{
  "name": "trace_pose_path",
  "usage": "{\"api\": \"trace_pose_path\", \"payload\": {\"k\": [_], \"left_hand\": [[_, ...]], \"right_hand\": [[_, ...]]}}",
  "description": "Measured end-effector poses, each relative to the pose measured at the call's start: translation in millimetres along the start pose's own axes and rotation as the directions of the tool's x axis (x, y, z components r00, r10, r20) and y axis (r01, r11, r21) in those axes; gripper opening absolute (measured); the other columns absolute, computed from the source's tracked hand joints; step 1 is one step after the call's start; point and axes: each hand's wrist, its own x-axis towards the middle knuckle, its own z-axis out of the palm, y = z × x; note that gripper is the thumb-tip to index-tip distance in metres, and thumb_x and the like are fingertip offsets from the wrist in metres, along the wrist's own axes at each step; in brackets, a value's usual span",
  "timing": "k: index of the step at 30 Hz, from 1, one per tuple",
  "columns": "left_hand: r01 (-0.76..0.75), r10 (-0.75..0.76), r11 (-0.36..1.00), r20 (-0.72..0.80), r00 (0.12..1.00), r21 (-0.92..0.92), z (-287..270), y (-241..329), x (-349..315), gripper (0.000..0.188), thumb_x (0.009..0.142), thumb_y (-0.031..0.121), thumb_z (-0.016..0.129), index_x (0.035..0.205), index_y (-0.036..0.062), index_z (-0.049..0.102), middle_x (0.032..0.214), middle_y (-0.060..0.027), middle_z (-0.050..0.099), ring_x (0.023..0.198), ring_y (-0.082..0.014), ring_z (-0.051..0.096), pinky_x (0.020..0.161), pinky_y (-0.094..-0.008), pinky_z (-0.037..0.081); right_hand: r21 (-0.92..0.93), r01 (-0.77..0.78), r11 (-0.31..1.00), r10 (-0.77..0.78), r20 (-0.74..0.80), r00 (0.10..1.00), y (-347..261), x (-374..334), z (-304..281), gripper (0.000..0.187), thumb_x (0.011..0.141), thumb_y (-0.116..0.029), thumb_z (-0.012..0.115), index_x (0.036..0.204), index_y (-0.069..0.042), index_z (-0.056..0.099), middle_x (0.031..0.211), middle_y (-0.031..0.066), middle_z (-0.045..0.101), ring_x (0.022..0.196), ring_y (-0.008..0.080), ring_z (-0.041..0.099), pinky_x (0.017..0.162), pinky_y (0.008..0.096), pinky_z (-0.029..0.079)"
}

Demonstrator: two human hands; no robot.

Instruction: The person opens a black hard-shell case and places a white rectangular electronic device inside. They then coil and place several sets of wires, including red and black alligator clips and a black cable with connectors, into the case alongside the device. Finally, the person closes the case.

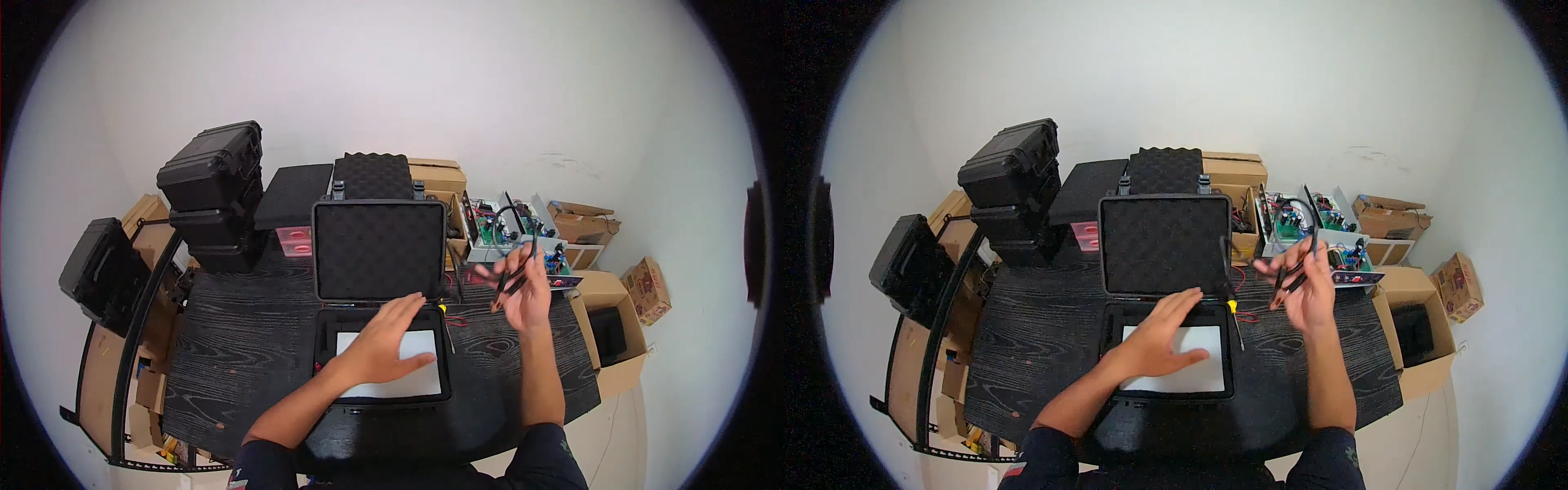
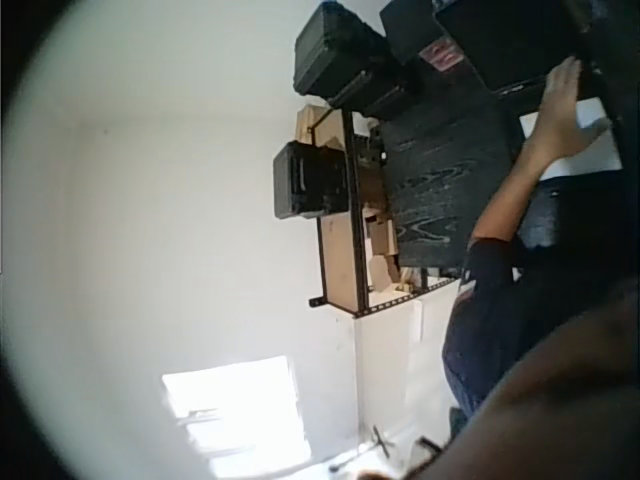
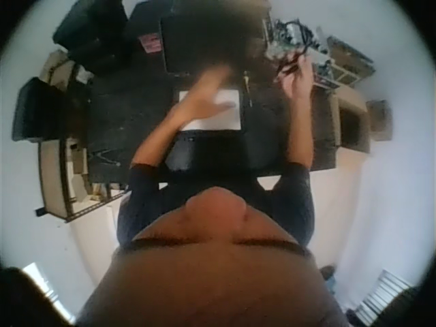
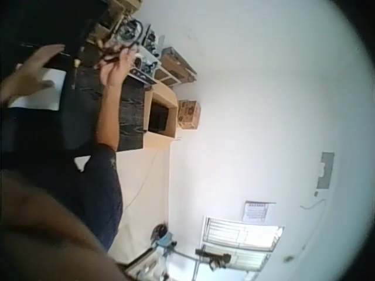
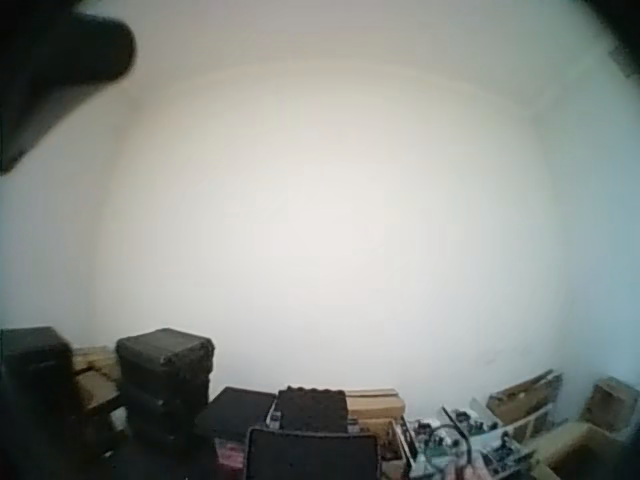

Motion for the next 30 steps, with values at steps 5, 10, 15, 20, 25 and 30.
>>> {"api": "trace_pose_path", "payload": {"k": [5,10,15,20,25,30], "left_hand": [[-0.060,0.058,0.998,-0.079,0.995,-0.025,18.6,3.5,1.1,0.069,0.097,0.025,0.079,0.154,-0.0010,0.049,0.158,-0.0245,0.050,0.151,-0.0424,0.043,0.124,-0.0507,0.034],[-0.043,0.018,0.966,-0.099,0.995,-0.254,19.0,-4.1,-4.5,0.045,0.103,0.013,0.068,0.145,0.0006,0.059,0.145,-0.0219,0.064,0.137,-0.0377,0.060,0.119,-0.0481,0.041],[0.013,-0.141,0.871,-0.225,0.964,-0.491,11.7,-8.1,-9.6,0.035,0.112,0.008,0.050,0.145,0.0012,0.059,0.143,-0.0195,0.067,0.119,-0.0287,0.072,0.117,-0.0447,0.045],[0.031,-0.287,0.570,-0.163,0.944,-0.821,11.8,-23.7,-16.0,0.042,0.116,0.021,0.048,0.154,0.0024,0.052,0.151,-0.0179,0.062,0.116,-0.0258,0.074,0.115,-0.0473,0.046],[0.008,-0.273,0.554,-0.172,0.946,-0.833,7.6,-26.1,-20.3,0.047,0.116,0.030,0.049,0.157,0.0061,0.050,0.159,-0.0191,0.055,0.117,-0.0266,0.074,0.110,-0.0454,0.049],[-0.041,-0.233,0.543,-0.197,0.952,-0.839,1.0,-30.5,-24.6,0.048,0.116,0.030,0.051,0.158,0.0060,0.049,0.163,-0.0215,0.049,0.121,-0.0293,0.072,0.106,-0.0447,0.054]], "right_hand": [[0.086,-0.139,0.987,0.133,0.074,0.988,19.5,-33.8,19.6,0.022,0.112,-0.028,0.057,0.123,-0.012,0.047,0.102,0.0075,0.057,0.109,0.0299,0.067,0.112,0.0684,0.050],[-0.039,-0.207,0.978,0.208,0.033,0.977,32.3,-51.7,6.7,0.024,0.110,-0.025,0.062,0.124,-0.007,0.056,0.109,0.0098,0.062,0.115,0.0294,0.068,0.108,0.0599,0.057],[-0.367,-0.207,0.907,0.163,-0.147,0.976,34.3,-53.0,-21.5,0.023,0.108,-0.025,0.067,0.122,-0.007,0.061,0.098,0.0070,0.069,0.088,0.0177,0.071,0.077,0.0325,0.060],[-0.411,-0.378,0.829,0.244,-0.342,0.907,34.6,-60.4,-22.0,0.021,0.108,-0.018,0.066,0.125,-0.007,0.060,0.089,0.0037,0.067,0.069,0.0105,0.063,0.058,0.0251,0.052],[-0.484,-0.491,0.724,0.373,-0.325,0.869,12.6,-61.0,-21.8,0.023,0.106,-0.009,0.062,0.128,-0.007,0.056,0.079,0.0014,0.062,0.060,0.0088,0.056,0.055,0.0247,0.050],[-0.962,-0.273,0.019,0.299,-0.256,0.919,-6.8,-59.5,-79.9,0.015,0.097,-0.003,0.059,0.108,0.000,0.068,0.076,0.0134,0.068,0.064,0.0192,0.065,0.063,0.0374,0.054]]}}
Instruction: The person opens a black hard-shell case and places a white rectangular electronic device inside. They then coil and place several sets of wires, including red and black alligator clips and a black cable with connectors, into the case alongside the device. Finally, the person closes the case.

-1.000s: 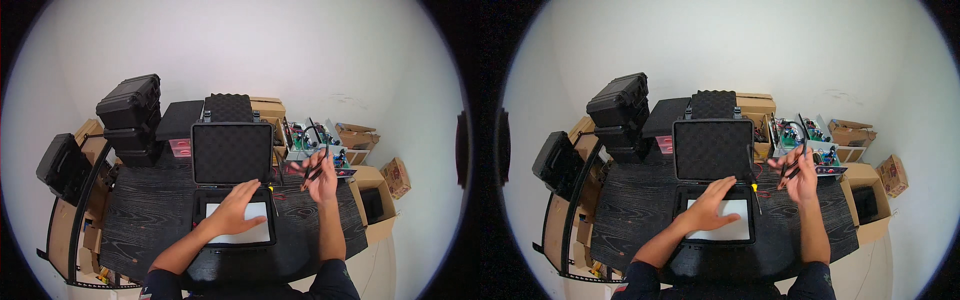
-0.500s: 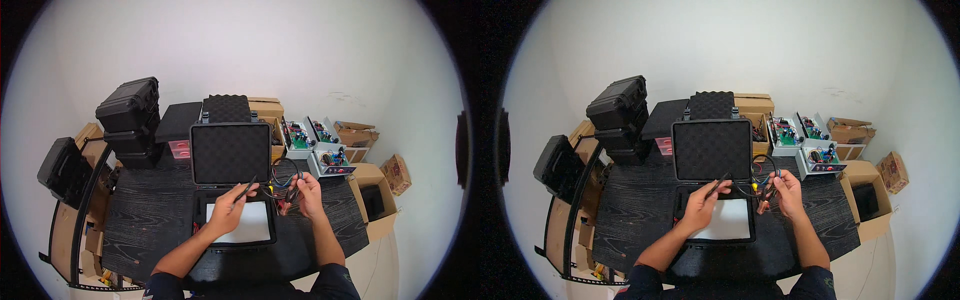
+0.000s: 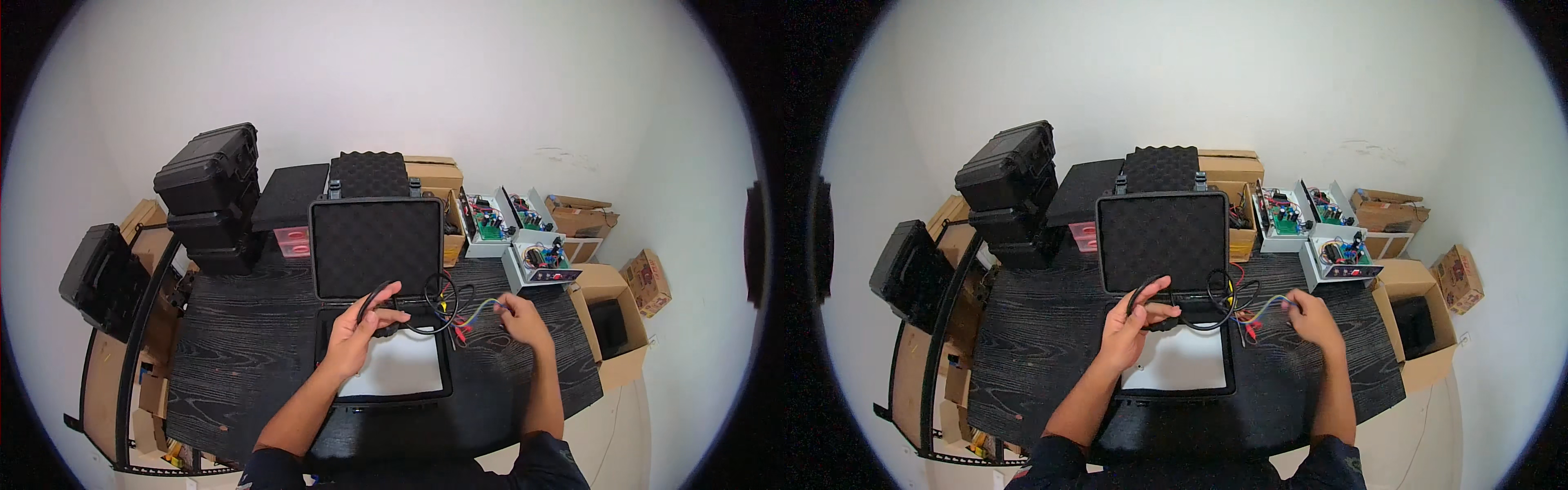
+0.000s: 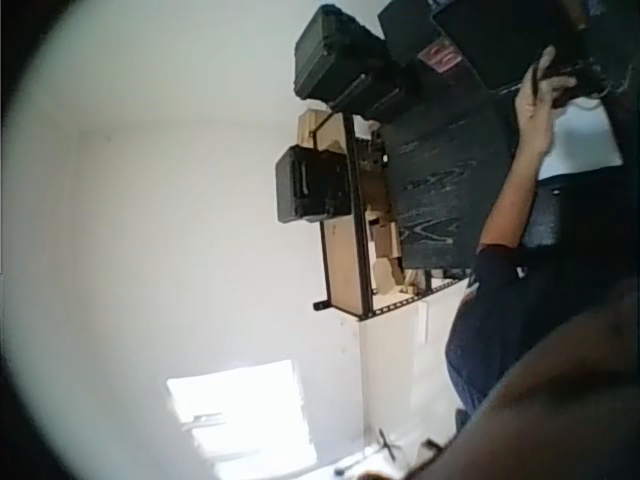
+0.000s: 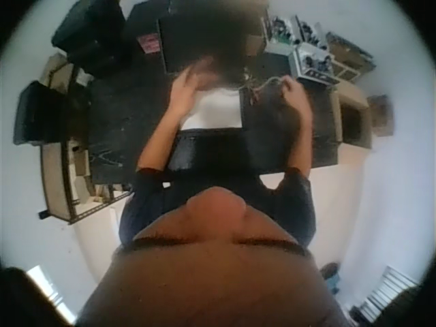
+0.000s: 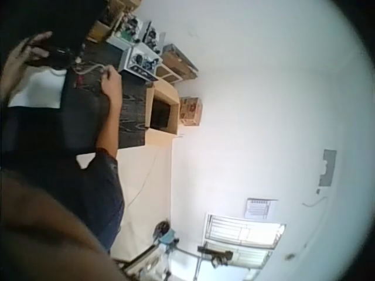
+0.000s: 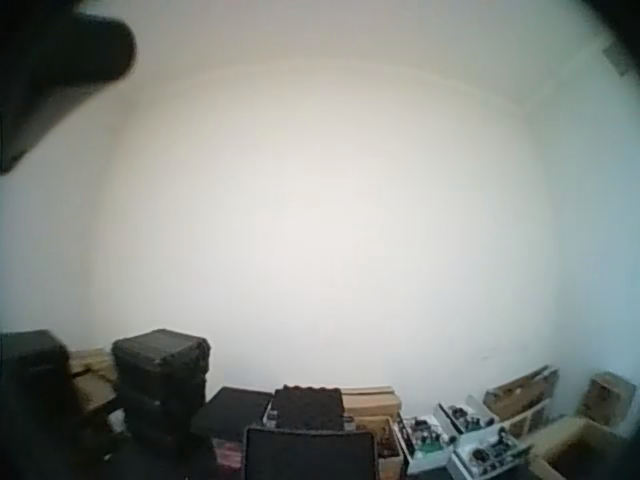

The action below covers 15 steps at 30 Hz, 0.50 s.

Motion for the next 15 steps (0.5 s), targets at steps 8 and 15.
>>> {"api": "trace_pose_path", "payload": {"k": [8,15], "left_hand": [[-0.034,0.034,0.983,0.000,0.999,-0.180,-5.0,-0.7,3.4,0.047,0.115,0.029,0.051,0.153,0.0024,0.051,0.161,-0.0251,0.048,0.122,-0.0341,0.071,0.104,-0.0491,0.061],[0.029,-0.003,0.972,0.113,0.994,-0.235,-7.7,-1.0,-2.3,0.050,0.115,0.027,0.051,0.156,-0.0006,0.048,0.164,-0.0258,0.045,0.122,-0.0361,0.071,0.100,-0.0517,0.063]], "right_hand": [[-0.414,-0.269,0.870,0.390,0.244,0.888,44.2,-10.0,-12.9,0.036,0.086,-0.007,0.067,0.121,-0.009,0.077,0.111,0.0197,0.079,0.104,0.0362,0.076,0.089,0.0452,0.058],[0.056,0.444,0.894,-0.439,-0.076,0.895,-86.5,-11.0,6.0,0.056,0.084,-0.003,0.067,0.139,-0.004,0.064,0.152,0.0215,0.060,0.139,0.0355,0.059,0.114,0.0440,0.050]]}}
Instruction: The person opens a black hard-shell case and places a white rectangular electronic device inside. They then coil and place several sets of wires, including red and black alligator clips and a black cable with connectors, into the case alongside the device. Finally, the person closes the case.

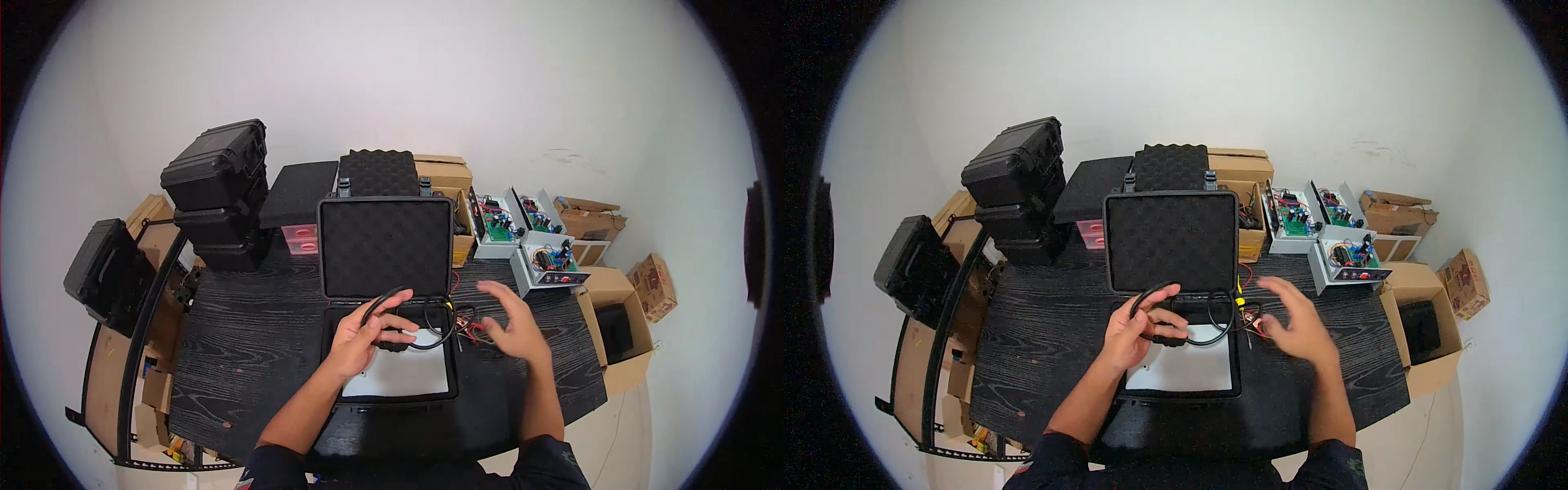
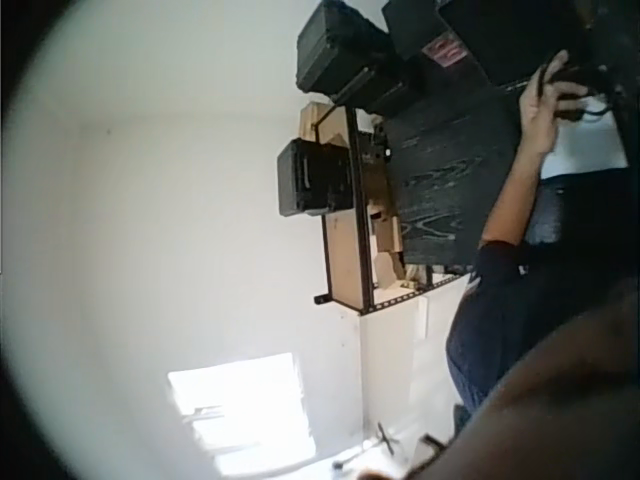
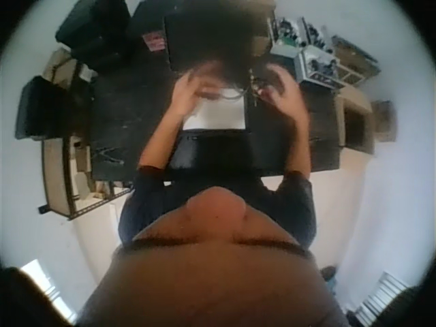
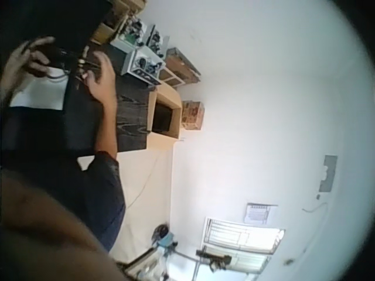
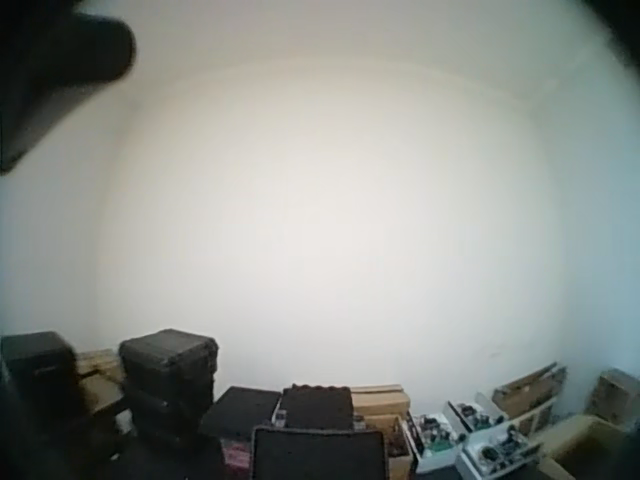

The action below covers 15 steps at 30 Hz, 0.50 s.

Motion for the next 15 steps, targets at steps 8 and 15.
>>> {"api": "trace_pose_path", "payload": {"k": [8,15], "left_hand": [[-0.021,0.029,0.991,0.060,0.998,-0.130,13.7,14.8,0.6,0.056,0.109,0.010,0.054,0.163,0.0036,0.040,0.176,-0.0213,0.021,0.159,-0.0423,0.029,0.119,-0.0674,0.042],[-0.009,0.006,0.997,0.037,0.999,0.077,13.1,14.4,7.0,0.082,0.109,0.008,0.053,0.175,0.0183,0.005,0.182,-0.0095,-0.007,0.163,-0.0417,0.021,0.128,-0.0633,0.027]], "right_hand": [[-0.036,0.283,0.959,-0.252,0.357,0.899,-30.3,29.9,40.6,0.022,0.094,-0.015,0.071,0.114,-0.008,0.073,0.145,0.0170,0.065,0.153,0.0421,0.044,0.126,0.0593,0.033],[-0.120,0.364,0.924,-0.311,0.318,0.896,-46.6,25.9,44.2,0.011,0.097,-0.020,0.074,0.100,-0.010,0.074,0.097,0.0069,0.071,0.105,0.0279,0.067,0.116,0.0523,0.044]]}}
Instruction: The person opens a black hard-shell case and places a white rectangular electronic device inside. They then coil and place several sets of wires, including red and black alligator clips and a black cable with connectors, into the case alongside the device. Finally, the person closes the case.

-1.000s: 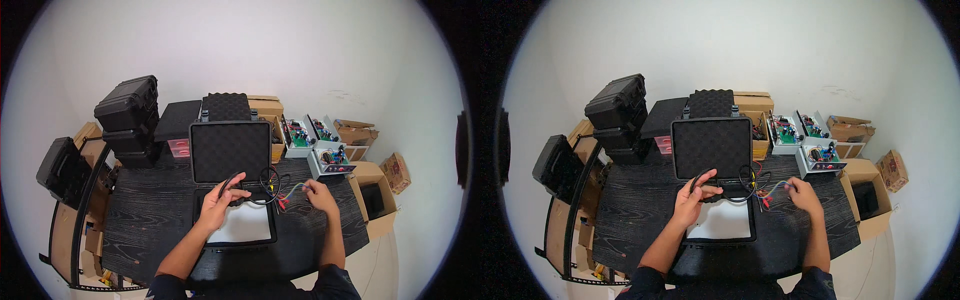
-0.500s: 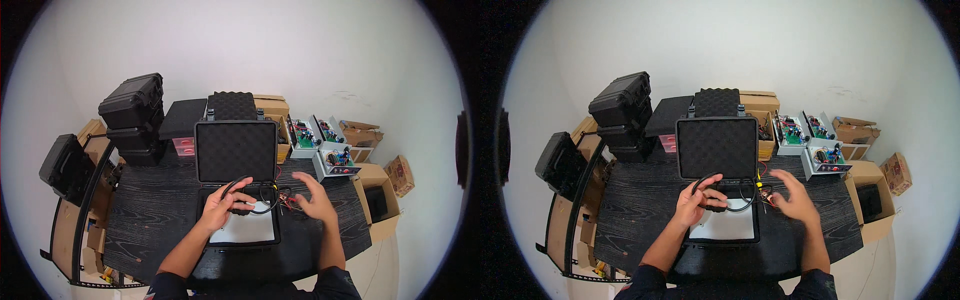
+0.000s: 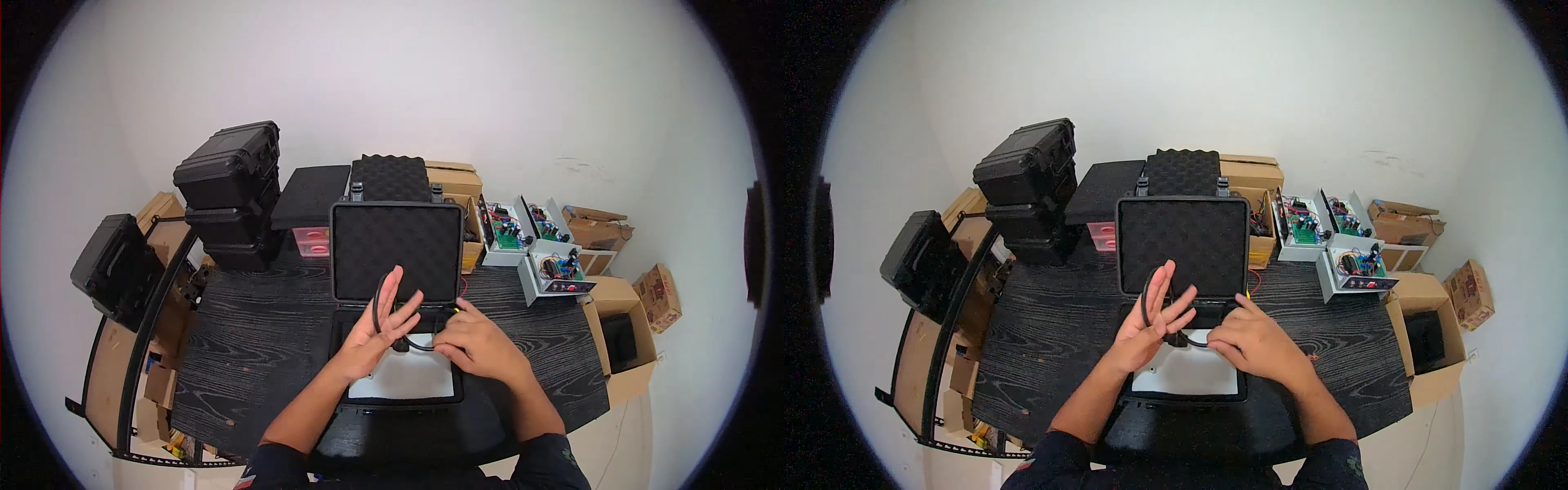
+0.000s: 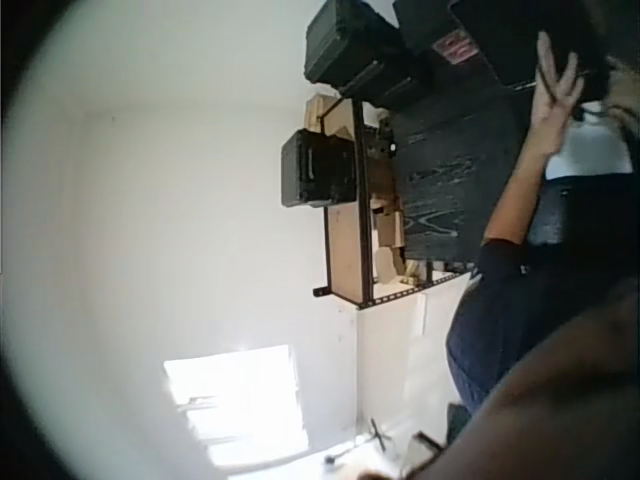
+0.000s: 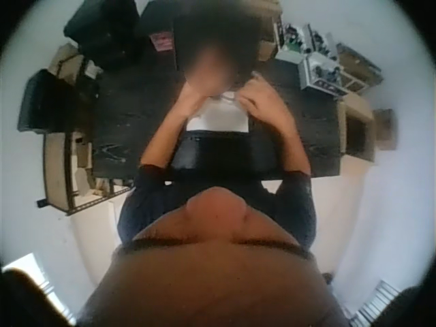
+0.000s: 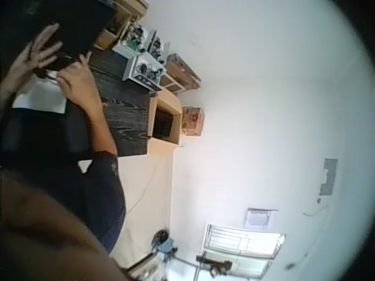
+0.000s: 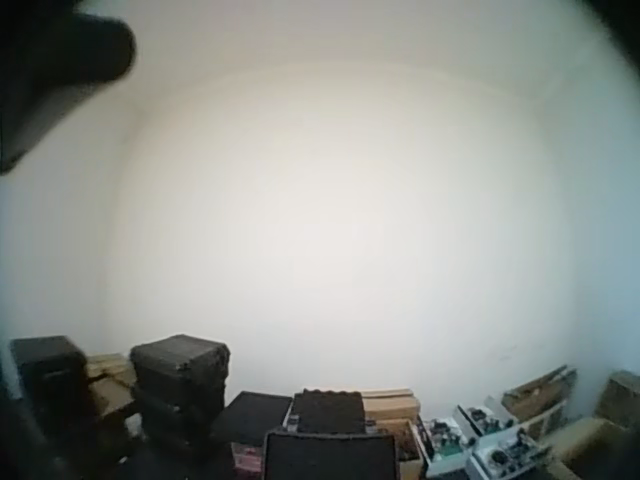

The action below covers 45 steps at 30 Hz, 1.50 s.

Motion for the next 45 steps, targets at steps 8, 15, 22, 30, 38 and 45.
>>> {"api": "trace_pose_path", "payload": {"k": [8,15,22,30,38,45], "left_hand": [[0.271,-0.340,0.925,0.262,0.903,0.266,-0.1,-13.0,-3.0,0.096,0.105,-0.011,0.038,0.170,0.0240,-0.024,0.181,-0.0180,-0.010,0.158,-0.0383,0.037,0.124,-0.0454,0.035],[0.534,-0.657,0.752,0.367,0.659,0.387,-5.8,-0.1,-3.5,0.061,0.100,0.003,0.048,0.161,0.0004,0.039,0.101,-0.0160,0.074,0.086,-0.0212,0.071,0.075,-0.0333,0.059],[0.607,-0.677,0.730,0.449,0.583,0.312,-28.3,-7.7,-13.6,0.040,0.109,0.022,0.052,0.137,-0.0058,0.063,0.066,-0.0034,0.065,0.059,-0.0110,0.062,0.079,-0.0294,0.056],[0.328,-0.285,0.935,0.271,0.920,-0.132,-15.8,-2.9,-18.6,0.061,0.106,0.038,0.062,0.140,-0.0122,0.061,0.081,-0.0151,0.072,0.093,-0.0307,0.075,0.110,-0.0534,0.049],[-0.010,-0.001,0.940,-0.032,1.000,-0.341,-2.3,3.1,-1.1,0.094,0.098,0.020,0.068,0.173,0.0089,0.012,0.178,-0.0186,0.022,0.163,-0.0366,0.026,0.129,-0.0588,0.029],[-0.046,0.013,0.981,-0.173,0.985,-0.190,-10.0,-2.9,2.8,0.111,0.078,0.000,0.052,0.175,0.0208,0.004,0.183,-0.0066,-0.001,0.168,-0.0303,0.003,0.128,-0.0653,0.025]], "right_hand": [[0.033,0.101,0.994,-0.101,0.005,0.995,-31.7,7.5,-5.9,0.024,0.086,-0.025,0.086,0.103,-0.013,0.074,0.091,0.0008,0.068,0.089,0.0236,0.066,0.093,0.0401,0.052],[0.258,0.049,0.965,-0.039,-0.043,0.998,-19.3,6.4,-1.8,0.032,0.075,-0.024,0.094,0.096,-0.012,0.074,0.090,0.0011,0.069,0.087,0.0236,0.066,0.080,0.0373,0.052],[0.371,-0.126,0.920,0.142,-0.016,0.990,-4.4,-3.2,5.4,0.041,0.078,-0.011,0.094,0.111,-0.007,0.070,0.099,0.0044,0.070,0.095,0.0199,0.068,0.084,0.0363,0.055],[0.743,-0.422,0.520,0.205,0.371,0.906,-5.9,-13.0,30.6,0.093,0.098,-0.007,0.078,0.167,-0.009,0.016,0.117,0.0127,0.068,0.106,0.0193,0.073,0.092,0.0325,0.059],[0.770,-0.467,0.435,0.139,0.455,0.880,4.4,-20.2,45.0,0.089,0.109,-0.007,0.061,0.173,-0.014,-0.001,0.091,0.0057,0.067,0.073,0.0090,0.060,0.065,0.0262,0.050],[0.521,-0.365,0.771,0.181,0.371,0.911,-8.0,-16.4,20.7,0.053,0.115,-0.030,0.050,0.165,-0.014,0.042,0.068,0.0070,0.059,0.059,0.0168,0.059,0.061,0.0350,0.049]]}}
